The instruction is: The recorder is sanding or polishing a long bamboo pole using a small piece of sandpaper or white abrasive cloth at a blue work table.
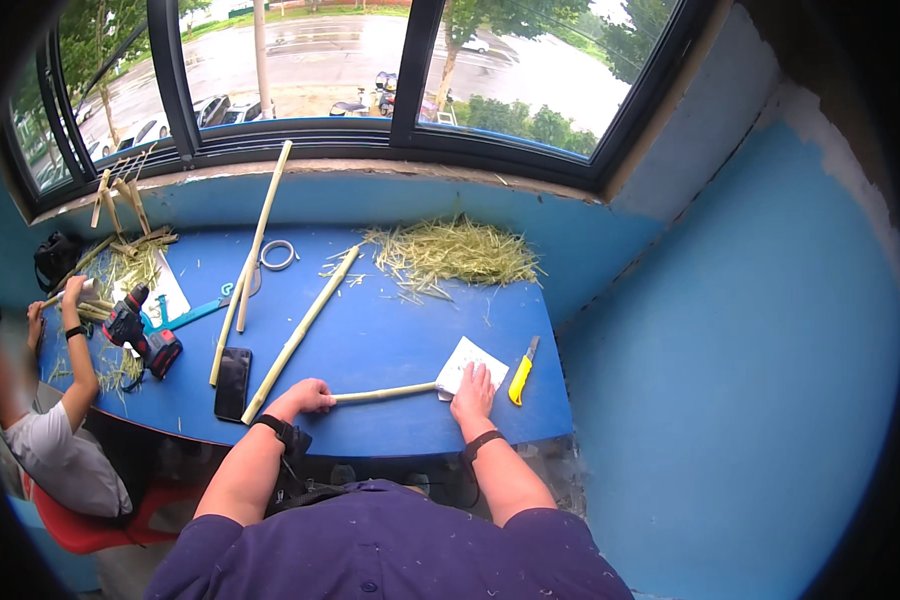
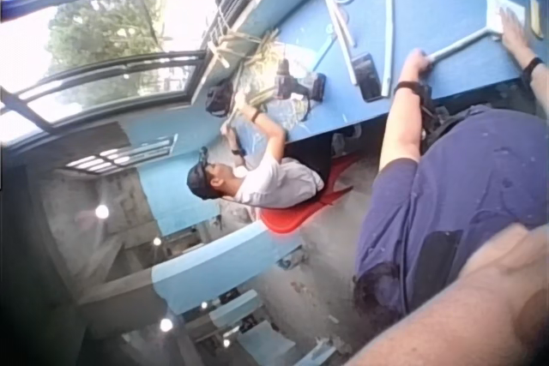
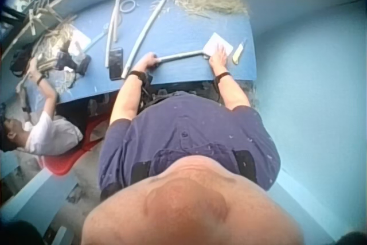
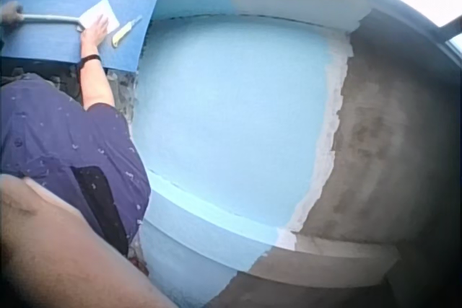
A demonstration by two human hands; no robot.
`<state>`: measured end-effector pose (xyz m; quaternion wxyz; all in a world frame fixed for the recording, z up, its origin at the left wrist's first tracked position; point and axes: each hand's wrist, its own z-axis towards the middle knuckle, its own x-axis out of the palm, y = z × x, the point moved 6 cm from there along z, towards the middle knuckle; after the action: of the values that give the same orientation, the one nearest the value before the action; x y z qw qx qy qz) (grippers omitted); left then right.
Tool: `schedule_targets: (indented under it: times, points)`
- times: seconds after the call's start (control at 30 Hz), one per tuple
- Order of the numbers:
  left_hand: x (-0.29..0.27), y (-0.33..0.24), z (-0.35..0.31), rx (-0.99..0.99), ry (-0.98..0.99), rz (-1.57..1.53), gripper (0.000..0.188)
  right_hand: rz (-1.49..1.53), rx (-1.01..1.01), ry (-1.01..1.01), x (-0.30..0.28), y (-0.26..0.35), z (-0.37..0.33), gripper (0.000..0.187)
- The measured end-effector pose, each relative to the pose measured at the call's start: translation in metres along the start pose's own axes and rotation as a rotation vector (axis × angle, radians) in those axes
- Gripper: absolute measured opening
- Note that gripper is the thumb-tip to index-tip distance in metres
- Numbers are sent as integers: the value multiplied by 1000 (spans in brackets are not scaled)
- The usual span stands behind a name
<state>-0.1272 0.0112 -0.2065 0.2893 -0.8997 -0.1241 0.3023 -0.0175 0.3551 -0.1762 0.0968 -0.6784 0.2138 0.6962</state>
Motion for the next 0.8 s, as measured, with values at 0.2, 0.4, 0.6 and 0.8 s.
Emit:
schedule_targets:
  times: [0.2,0.4,0.6,0.8]
  points:
    - [3,3,8,19,13,13,27,6,-378,-65,29,87,-43,54]
    - [2,4,11,218,-271,162,27,186,-715,33,7,199,-91,54]
    - [2,5,4,-1,-58,-35,27,57,-639,-124,15,123,-47,51]
    - [0,1,1,20,-67,-71,26,-50,-86,21,-6,-8,19,63]
